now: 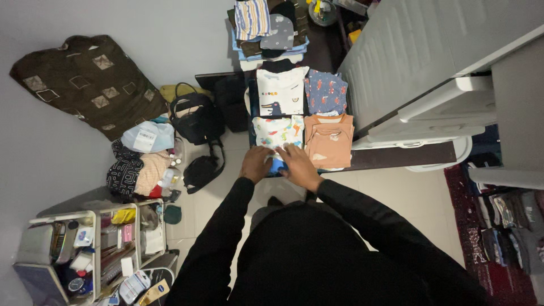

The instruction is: The person removes various pieces of clothing from a white plastic dresser drawer and sorts them into piles on the floor or a nearby surface, handling a blue patterned shirt, a white patterned onesie, a peach onesie, and other folded garments.

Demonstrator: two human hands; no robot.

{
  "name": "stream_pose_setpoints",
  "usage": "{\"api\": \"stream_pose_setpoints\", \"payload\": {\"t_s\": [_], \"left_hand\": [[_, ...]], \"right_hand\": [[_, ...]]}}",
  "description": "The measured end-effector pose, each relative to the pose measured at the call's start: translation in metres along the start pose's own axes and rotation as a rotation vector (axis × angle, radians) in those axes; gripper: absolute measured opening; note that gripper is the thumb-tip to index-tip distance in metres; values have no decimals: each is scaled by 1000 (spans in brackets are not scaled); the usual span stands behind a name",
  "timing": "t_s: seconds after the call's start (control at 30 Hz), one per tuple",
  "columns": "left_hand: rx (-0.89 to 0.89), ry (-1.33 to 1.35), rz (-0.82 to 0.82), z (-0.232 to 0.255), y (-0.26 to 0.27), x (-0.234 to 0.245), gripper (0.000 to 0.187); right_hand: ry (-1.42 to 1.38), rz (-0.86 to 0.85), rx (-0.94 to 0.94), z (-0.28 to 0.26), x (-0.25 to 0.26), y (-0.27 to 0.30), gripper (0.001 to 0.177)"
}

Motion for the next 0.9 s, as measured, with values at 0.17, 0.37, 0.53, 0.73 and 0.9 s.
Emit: {"api": "stream_pose_setpoints", "payload": {"t_s": [0.17,0.37,0.53,0.73,0.9], "left_hand": [[45,133,401,1,26,32,43],[452,567,537,-66,68,-45,34],[674,697,528,-70,73,-84,37],[950,1065,328,-77,60,-107,44],[1015,1401,123,-76,51,-131,44]], "right_hand": [[78,-18,-38,25,-18,-19,52],[-90,-83,-146,76,-36,-36,29],[-136,-188,-269,106,-51,-50,30],[-174,-160,-204,114,-52,-54,36],[-222,-178,-345,115,-40,-55,37]]}}
Point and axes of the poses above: each hand's wrist, its own y-axis away from the middle knuckle, its own x-axis out of the back of the hand, z = x × y, the point moved 8 cm from there along -y, towards the middle knuckle, and after that the axes turned 8 degrees about -z, right-handed, at the moved point
